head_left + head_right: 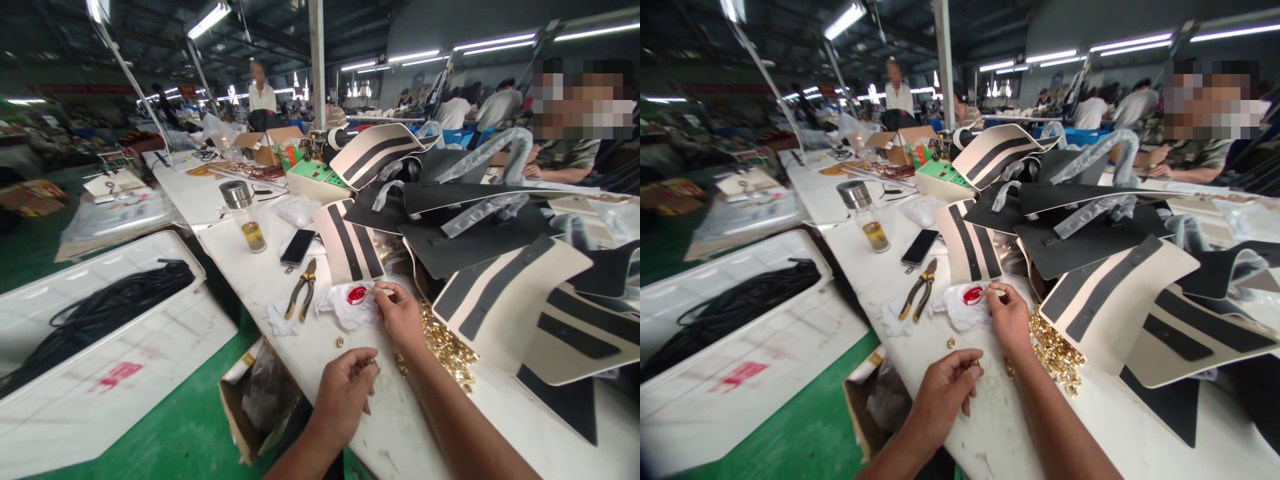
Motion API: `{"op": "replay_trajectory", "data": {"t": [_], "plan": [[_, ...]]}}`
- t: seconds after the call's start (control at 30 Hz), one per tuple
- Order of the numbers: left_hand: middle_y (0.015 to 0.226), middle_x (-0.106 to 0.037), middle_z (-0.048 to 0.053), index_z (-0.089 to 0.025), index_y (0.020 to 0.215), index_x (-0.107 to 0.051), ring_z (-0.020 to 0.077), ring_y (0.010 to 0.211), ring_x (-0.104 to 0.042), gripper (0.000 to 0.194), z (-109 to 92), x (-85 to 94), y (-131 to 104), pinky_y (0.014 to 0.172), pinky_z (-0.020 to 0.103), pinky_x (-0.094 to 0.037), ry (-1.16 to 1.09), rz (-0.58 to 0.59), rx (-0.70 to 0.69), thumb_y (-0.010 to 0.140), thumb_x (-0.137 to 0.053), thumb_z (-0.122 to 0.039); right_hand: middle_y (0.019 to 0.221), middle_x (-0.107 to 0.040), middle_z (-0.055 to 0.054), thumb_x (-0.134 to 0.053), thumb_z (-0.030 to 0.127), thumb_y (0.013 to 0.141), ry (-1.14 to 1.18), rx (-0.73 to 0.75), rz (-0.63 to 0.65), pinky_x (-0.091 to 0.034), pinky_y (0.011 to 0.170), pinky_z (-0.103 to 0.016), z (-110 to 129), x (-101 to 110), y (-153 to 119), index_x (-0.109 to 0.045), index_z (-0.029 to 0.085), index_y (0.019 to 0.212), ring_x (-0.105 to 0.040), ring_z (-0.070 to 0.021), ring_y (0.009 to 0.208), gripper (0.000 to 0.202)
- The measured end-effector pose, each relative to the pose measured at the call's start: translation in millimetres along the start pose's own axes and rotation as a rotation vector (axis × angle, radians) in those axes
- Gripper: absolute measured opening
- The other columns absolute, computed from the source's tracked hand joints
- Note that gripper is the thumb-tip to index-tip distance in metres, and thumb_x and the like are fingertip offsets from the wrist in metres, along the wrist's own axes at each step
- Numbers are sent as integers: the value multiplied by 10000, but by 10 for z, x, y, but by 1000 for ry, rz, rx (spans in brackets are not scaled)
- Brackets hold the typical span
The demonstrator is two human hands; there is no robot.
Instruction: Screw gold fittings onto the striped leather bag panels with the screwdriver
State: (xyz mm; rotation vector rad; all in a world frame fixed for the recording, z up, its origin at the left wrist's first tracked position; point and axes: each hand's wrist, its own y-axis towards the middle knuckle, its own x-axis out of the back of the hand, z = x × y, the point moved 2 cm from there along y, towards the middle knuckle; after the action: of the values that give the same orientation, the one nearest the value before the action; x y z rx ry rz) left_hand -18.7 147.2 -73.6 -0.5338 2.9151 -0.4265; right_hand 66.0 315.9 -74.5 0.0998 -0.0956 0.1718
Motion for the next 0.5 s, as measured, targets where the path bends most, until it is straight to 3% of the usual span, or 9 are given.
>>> {"op": "replay_trajectory", "data": {"t": [0.27,0.5], "plan": [[872,-690,62,-82,1164,-761,114,621,-563,593,-19,11,-28,428,209,-498,-219,-5,22,803,-824,-548,612,-615,13,-719,616,864,-24,19,-20,-378,513,-286,5,12,-45,-763,171,1065,-487,-169,529,490],[867,-719,78,-72,1134,-782,149,682,-638,622,-12,19,-9,539,271,-610,-226,-43,25,756,-890,-554,670,-681,-11,-726,573,870,-96,50,-41,-419,599,-309,-10,42,-70,-776,193,997,-555,-196,589,403]]}}
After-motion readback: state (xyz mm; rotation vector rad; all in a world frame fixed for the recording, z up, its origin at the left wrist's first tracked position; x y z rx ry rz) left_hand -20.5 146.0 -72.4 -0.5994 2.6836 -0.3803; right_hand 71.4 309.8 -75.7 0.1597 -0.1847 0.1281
